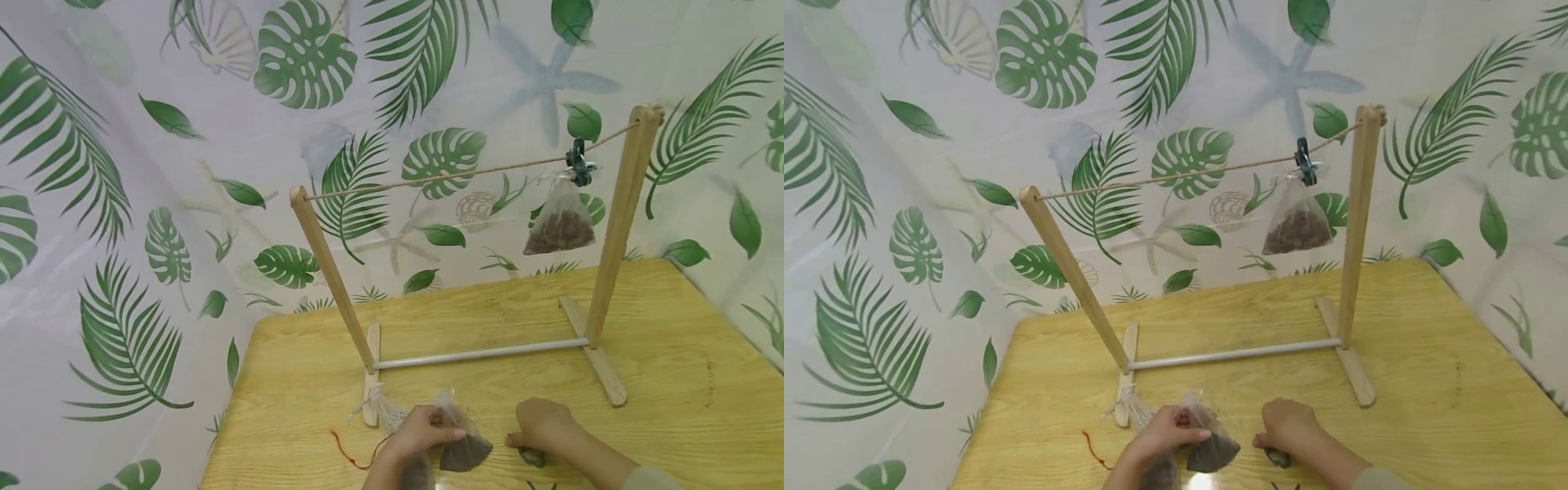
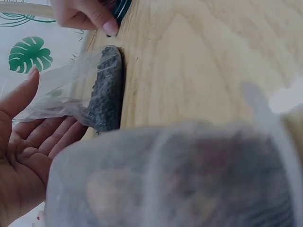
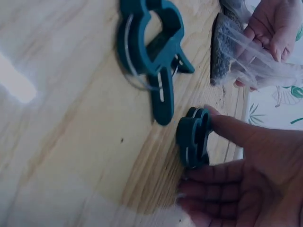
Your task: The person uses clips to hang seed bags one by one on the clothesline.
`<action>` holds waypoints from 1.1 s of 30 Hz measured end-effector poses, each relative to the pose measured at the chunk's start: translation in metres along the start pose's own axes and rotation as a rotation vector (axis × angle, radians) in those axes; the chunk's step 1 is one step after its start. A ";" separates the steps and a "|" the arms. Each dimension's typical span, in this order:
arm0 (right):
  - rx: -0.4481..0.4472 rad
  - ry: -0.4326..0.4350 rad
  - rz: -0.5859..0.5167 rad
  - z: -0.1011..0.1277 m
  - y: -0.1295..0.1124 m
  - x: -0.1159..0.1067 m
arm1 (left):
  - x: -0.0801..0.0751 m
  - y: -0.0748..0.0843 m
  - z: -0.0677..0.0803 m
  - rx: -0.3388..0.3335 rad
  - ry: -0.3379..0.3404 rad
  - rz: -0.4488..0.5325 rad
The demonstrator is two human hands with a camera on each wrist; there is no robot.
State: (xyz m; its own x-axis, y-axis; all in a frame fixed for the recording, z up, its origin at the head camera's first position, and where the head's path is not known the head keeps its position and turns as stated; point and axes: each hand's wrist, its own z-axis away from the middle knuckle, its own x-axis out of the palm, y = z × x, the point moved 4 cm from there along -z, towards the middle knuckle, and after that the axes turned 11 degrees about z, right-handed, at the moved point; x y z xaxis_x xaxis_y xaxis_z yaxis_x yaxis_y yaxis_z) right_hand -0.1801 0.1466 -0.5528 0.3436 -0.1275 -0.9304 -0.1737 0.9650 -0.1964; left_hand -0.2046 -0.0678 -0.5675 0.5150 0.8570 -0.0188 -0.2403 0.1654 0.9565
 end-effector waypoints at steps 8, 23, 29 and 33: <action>-0.037 0.133 0.024 -0.005 0.000 -0.005 | 0.002 -0.005 -0.001 0.000 0.011 0.056; -0.095 0.272 0.064 -0.008 0.008 -0.009 | 0.002 -0.003 0.002 0.116 0.081 -0.101; -0.068 0.332 -0.068 -0.009 0.012 -0.006 | 0.000 0.000 0.001 0.110 0.081 -0.148; -0.051 0.369 -0.087 -0.010 0.014 -0.007 | 0.000 0.000 0.000 0.118 0.070 -0.173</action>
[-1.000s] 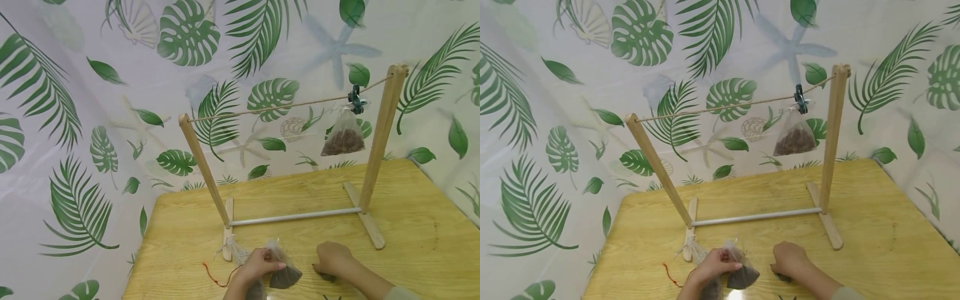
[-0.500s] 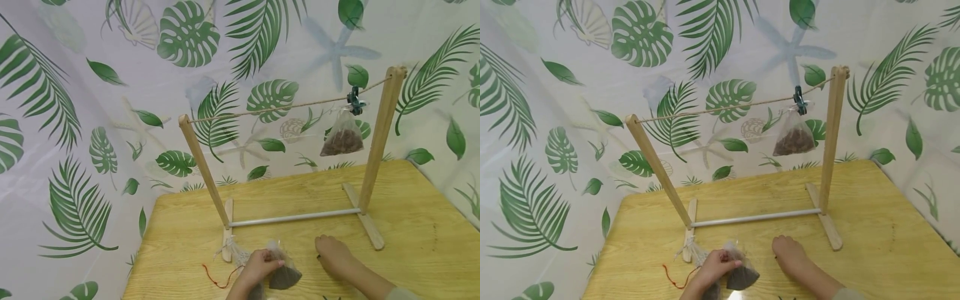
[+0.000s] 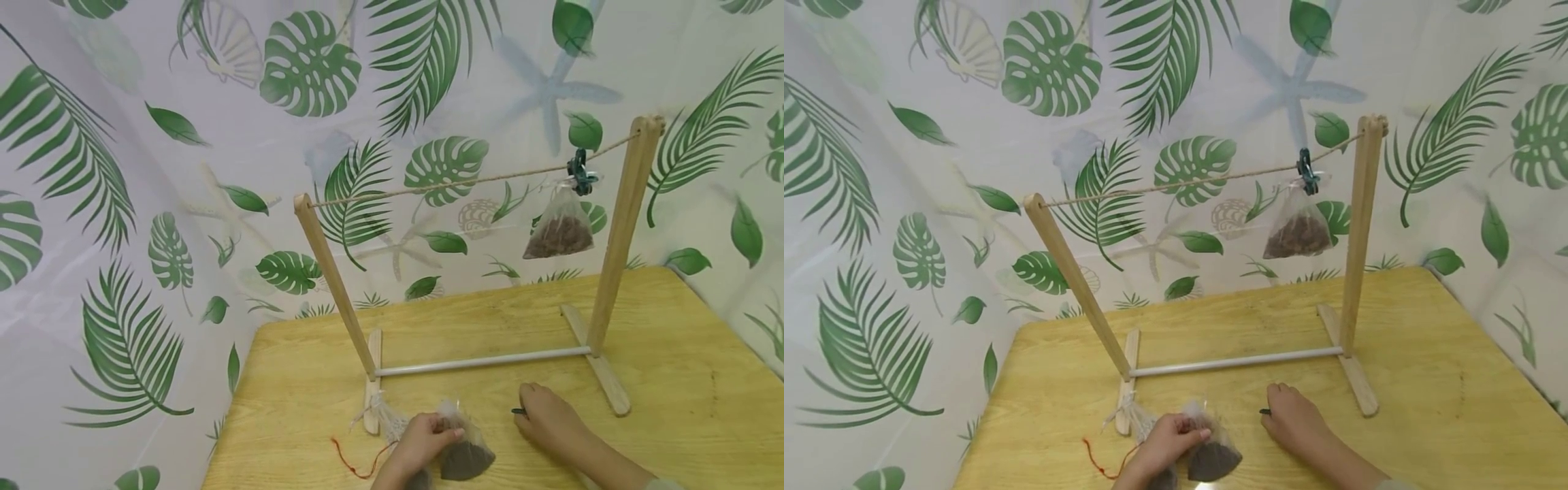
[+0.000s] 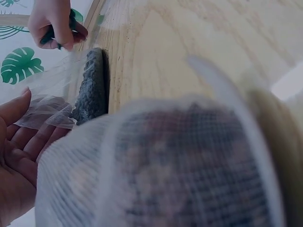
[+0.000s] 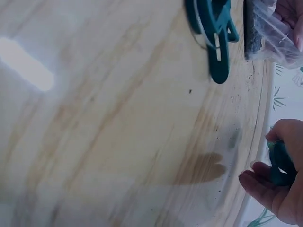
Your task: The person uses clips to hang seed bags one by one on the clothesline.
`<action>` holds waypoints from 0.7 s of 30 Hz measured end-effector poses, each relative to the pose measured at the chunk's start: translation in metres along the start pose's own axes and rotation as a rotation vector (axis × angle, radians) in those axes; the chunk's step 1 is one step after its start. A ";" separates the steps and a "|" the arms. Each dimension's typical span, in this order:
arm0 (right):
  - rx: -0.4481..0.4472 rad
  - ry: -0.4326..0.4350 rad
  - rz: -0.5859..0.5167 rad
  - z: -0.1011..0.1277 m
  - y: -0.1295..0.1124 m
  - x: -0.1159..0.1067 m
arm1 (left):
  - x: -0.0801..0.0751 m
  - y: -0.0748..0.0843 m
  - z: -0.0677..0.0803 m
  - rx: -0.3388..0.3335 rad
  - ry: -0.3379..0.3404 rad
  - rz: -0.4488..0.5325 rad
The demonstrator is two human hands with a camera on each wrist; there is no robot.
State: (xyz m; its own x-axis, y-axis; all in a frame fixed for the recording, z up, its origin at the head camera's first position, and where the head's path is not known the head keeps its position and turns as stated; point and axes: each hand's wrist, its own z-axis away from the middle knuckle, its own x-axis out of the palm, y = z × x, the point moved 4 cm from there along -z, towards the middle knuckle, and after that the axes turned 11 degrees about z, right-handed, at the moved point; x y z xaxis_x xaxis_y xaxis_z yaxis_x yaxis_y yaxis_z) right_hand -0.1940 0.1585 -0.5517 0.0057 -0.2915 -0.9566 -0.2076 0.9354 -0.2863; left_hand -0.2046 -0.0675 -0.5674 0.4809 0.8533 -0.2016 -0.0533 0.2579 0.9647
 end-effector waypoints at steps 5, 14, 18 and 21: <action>-0.068 0.057 0.145 0.000 0.000 -0.002 | 0.001 -0.002 0.000 -0.013 -0.035 0.008; -0.028 -0.076 -0.053 0.001 -0.002 -0.013 | 0.000 -0.002 -0.001 -0.026 -0.020 0.004; 0.025 -0.140 -0.101 0.000 0.000 -0.019 | -0.001 -0.001 -0.001 -0.047 -0.030 0.017; 0.034 -0.141 -0.100 -0.001 0.003 -0.023 | 0.000 0.001 -0.001 -0.047 -0.023 0.017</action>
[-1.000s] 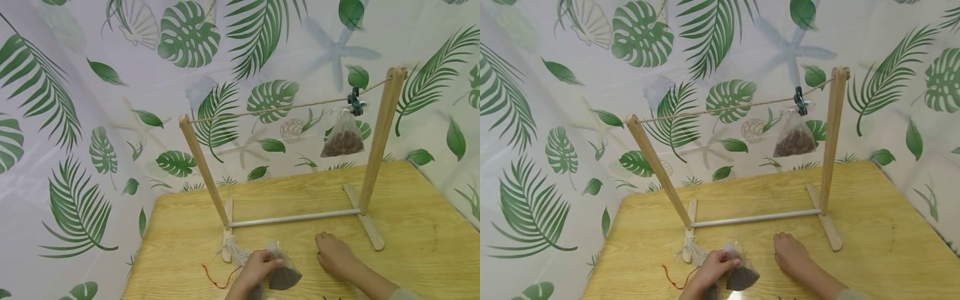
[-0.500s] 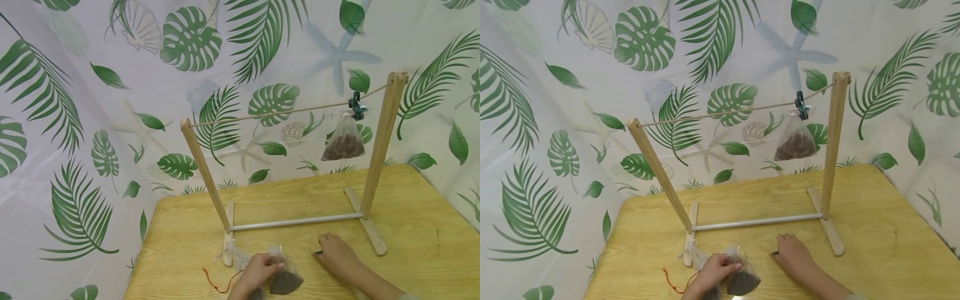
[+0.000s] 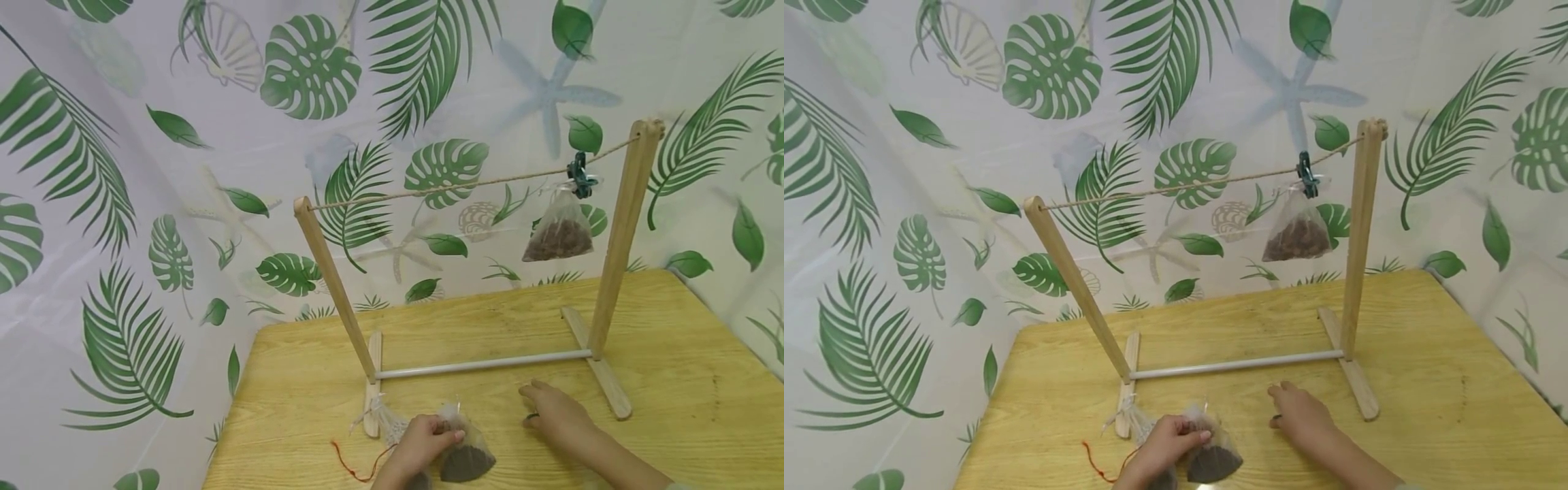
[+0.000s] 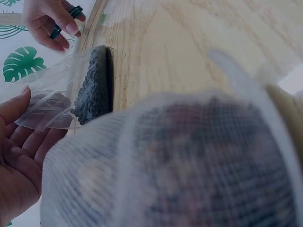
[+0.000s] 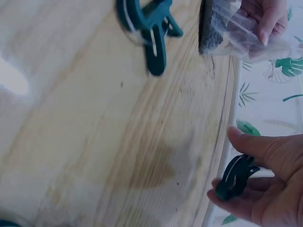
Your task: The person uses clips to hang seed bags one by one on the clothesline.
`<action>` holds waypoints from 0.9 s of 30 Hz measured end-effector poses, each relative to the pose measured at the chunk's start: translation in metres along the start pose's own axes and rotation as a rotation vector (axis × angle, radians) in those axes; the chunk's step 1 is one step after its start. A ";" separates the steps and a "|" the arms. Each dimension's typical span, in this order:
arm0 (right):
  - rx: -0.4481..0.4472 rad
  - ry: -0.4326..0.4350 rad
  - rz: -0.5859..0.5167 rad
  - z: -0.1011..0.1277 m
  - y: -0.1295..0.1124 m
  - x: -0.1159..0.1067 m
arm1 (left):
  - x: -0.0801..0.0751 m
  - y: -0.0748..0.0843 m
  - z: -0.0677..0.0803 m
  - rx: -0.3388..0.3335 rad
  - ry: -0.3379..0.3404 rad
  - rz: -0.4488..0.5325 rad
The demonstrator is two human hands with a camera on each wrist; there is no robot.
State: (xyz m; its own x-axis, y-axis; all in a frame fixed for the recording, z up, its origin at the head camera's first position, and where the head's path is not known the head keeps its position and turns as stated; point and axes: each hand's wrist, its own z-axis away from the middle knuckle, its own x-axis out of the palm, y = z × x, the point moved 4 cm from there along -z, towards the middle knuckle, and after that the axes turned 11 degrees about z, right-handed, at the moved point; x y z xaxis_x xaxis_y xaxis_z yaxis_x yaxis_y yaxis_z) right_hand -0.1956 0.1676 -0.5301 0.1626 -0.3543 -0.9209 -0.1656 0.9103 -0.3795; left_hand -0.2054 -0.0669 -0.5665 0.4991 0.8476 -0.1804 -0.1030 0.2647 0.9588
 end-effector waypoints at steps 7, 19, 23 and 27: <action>0.006 0.057 -0.063 -0.001 0.005 -0.005 | 0.001 0.003 0.002 0.009 0.009 0.007; -0.108 0.206 -0.001 -0.006 -0.005 -0.032 | -0.002 0.015 0.000 0.053 -0.093 0.068; -0.070 0.207 -0.038 -0.008 -0.006 -0.047 | -0.007 0.027 -0.002 0.072 -0.098 0.012; -0.070 0.201 -0.075 -0.008 -0.014 -0.066 | -0.014 0.041 -0.006 0.077 -0.072 0.015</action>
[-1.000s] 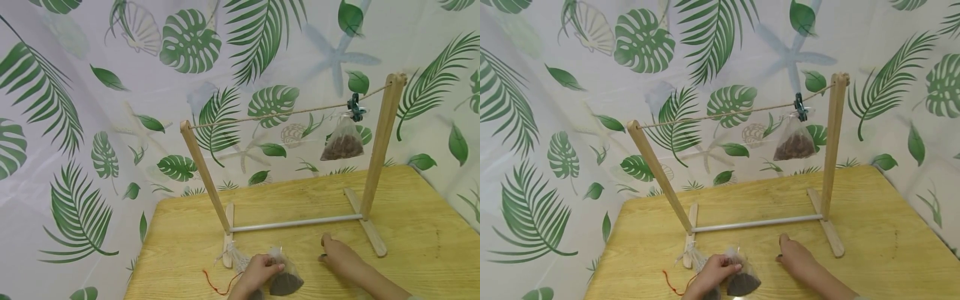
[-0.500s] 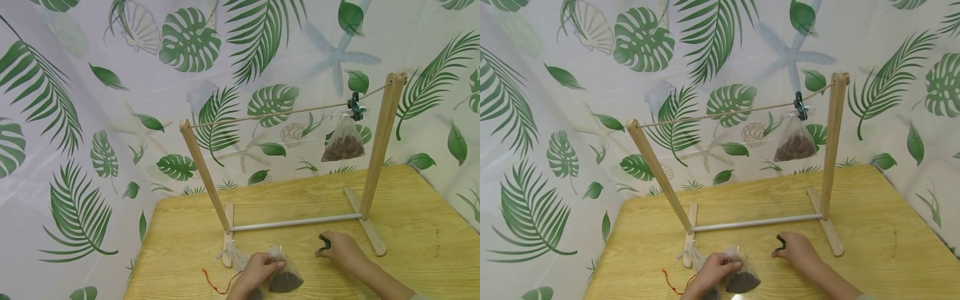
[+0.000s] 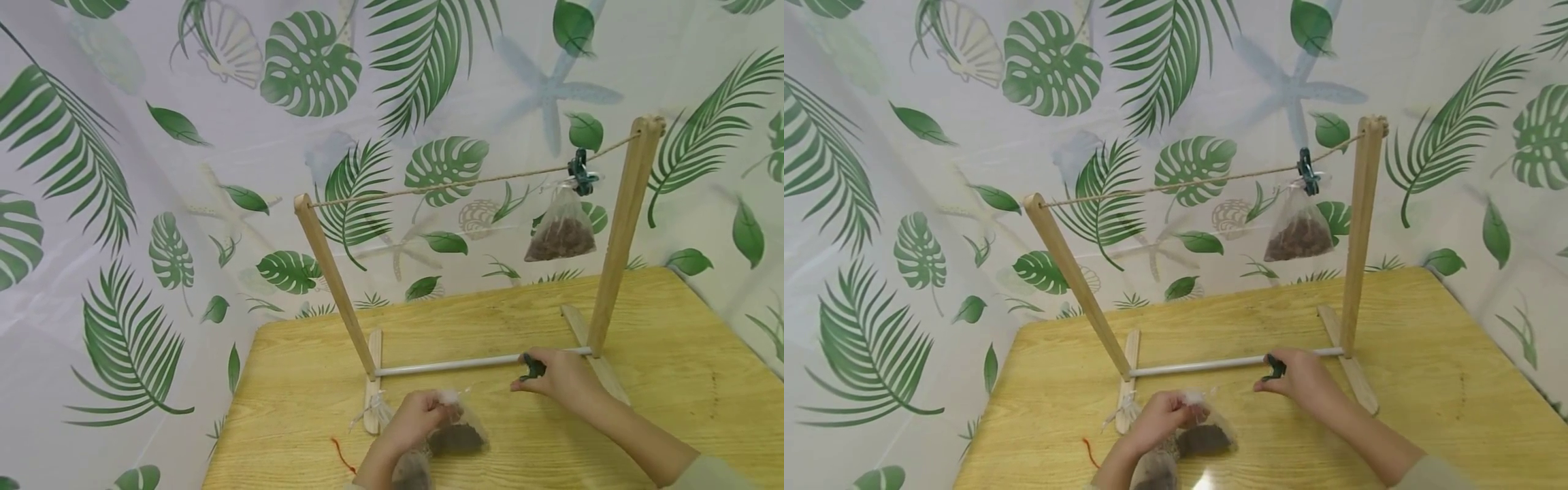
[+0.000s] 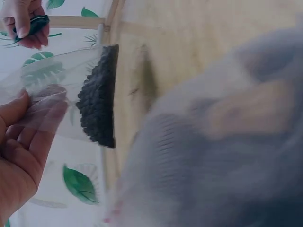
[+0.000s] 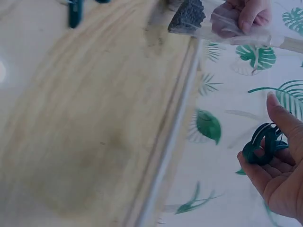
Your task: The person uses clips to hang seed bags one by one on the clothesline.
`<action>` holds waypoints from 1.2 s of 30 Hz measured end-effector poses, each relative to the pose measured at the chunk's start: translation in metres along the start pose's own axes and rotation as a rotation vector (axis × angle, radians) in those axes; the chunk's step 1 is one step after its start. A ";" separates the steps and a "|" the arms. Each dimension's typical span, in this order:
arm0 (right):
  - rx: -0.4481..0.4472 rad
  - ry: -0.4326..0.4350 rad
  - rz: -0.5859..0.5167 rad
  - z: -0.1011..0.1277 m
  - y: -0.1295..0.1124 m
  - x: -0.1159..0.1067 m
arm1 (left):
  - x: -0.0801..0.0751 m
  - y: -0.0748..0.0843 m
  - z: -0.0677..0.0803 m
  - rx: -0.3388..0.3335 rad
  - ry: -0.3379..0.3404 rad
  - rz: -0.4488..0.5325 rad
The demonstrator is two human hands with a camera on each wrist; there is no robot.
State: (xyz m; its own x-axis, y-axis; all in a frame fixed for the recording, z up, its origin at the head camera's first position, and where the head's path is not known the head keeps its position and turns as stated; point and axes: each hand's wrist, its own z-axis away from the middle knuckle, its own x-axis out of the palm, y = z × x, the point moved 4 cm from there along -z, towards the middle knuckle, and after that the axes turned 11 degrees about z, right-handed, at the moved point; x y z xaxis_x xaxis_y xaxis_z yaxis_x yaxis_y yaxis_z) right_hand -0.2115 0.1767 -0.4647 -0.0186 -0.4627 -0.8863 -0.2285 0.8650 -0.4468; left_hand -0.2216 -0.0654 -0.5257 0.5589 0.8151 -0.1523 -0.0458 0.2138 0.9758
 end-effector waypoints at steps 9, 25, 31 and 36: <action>-0.097 0.160 -0.018 -0.011 -0.028 -0.052 | -0.018 0.050 -0.011 0.082 0.160 0.019; -0.172 0.110 -0.176 -0.028 -0.062 -0.118 | -0.025 0.151 -0.018 0.138 0.109 -0.291; -0.208 0.081 -0.246 -0.034 -0.080 -0.146 | -0.024 0.180 -0.030 0.236 0.092 -0.309; -0.227 0.109 -0.228 -0.039 -0.093 -0.165 | -0.024 0.197 -0.036 0.287 0.097 -0.278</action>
State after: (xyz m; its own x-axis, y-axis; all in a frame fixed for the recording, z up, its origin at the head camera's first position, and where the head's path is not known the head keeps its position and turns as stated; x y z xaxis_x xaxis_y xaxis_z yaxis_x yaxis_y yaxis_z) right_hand -0.2247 0.1647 -0.2725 -0.0431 -0.6679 -0.7430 -0.4492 0.6772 -0.5827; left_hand -0.2736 -0.0232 -0.3352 0.4362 0.7972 -0.4174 0.3366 0.2855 0.8973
